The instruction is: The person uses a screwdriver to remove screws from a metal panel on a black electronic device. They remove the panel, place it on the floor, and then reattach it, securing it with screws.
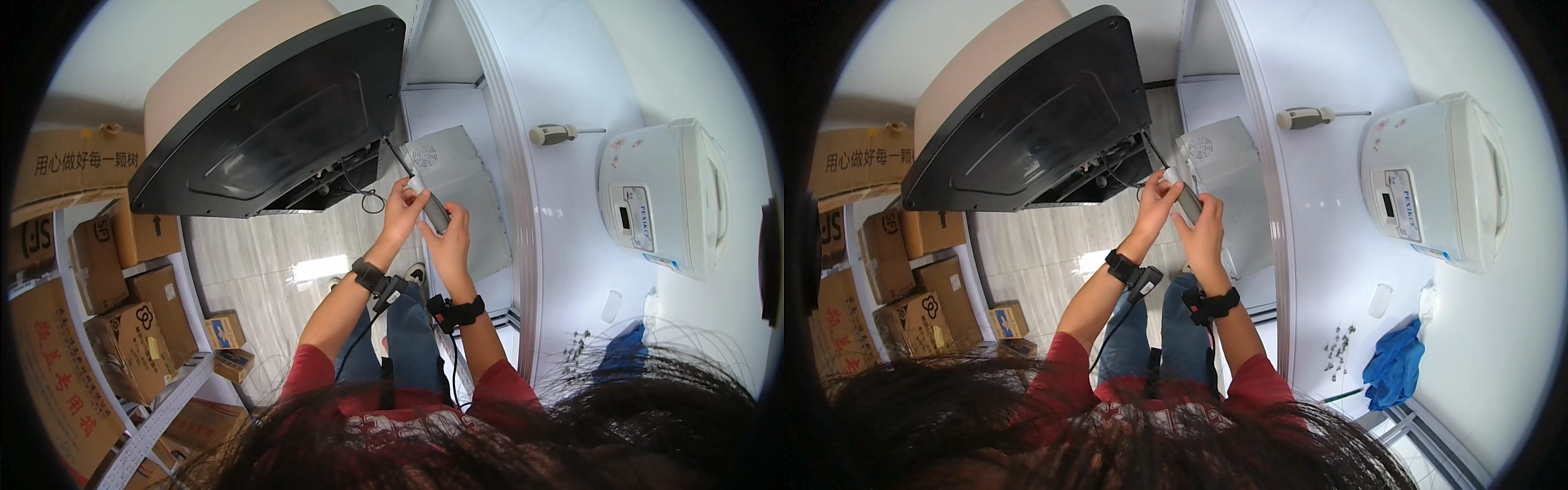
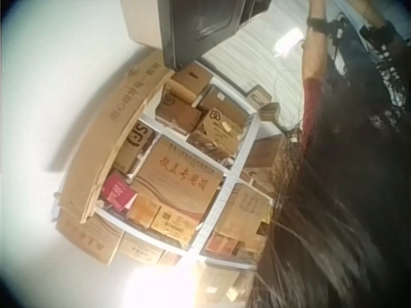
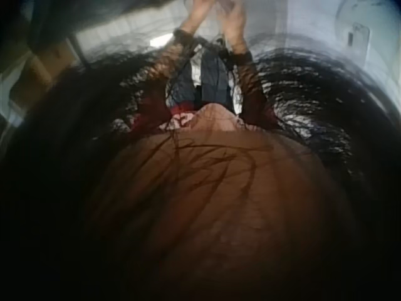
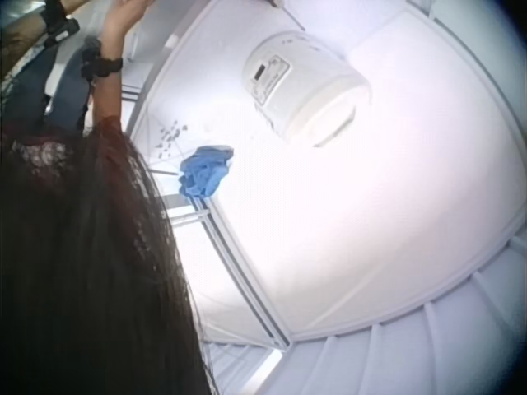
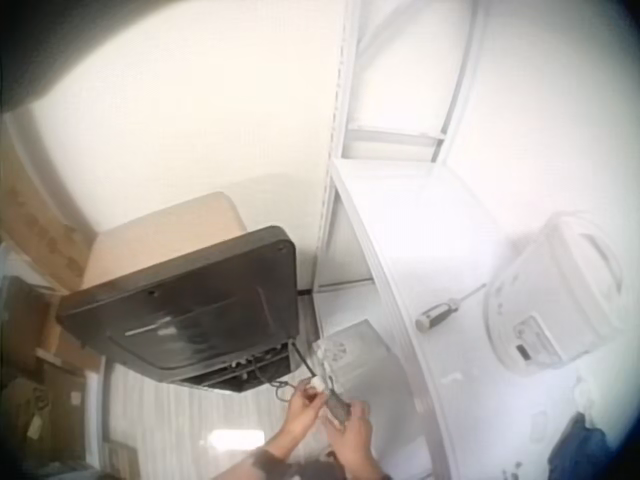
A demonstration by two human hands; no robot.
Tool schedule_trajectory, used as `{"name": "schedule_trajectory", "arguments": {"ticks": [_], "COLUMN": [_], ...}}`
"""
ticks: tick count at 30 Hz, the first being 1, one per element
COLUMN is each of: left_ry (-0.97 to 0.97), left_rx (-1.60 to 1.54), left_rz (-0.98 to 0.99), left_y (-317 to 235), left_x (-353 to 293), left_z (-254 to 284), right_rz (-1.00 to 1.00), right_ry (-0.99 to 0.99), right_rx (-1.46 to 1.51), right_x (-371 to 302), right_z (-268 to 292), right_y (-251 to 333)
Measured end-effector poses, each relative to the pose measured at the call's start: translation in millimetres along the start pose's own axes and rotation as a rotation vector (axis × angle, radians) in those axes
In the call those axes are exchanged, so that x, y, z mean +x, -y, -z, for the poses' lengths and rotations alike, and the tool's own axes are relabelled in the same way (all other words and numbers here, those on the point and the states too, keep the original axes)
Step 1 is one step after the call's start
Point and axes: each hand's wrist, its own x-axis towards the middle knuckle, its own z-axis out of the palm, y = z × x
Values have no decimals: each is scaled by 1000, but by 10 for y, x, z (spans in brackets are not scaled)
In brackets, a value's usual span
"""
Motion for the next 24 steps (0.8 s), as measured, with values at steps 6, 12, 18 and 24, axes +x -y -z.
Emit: {"name": "schedule_trajectory", "arguments": {"ticks": [6,12,18,24], "left_ry": [3,34,70,22], "left_rx": [-112,-66,-145,-67], "left_rz": [58,33,60,-23], "left_y": [51,71,68,141], "left_x": [-2,27,-28,-29], "left_z": [19,33,84,81], "right_rz": [-198,15,-255,-72], "right_ry": [120,-56,157,4], "right_rx": [28,-58,114,56], "right_x": [12,9,11,-23], "right_z": [-45,-90,-121,-97], "right_y": [-49,-62,-105,10]}}
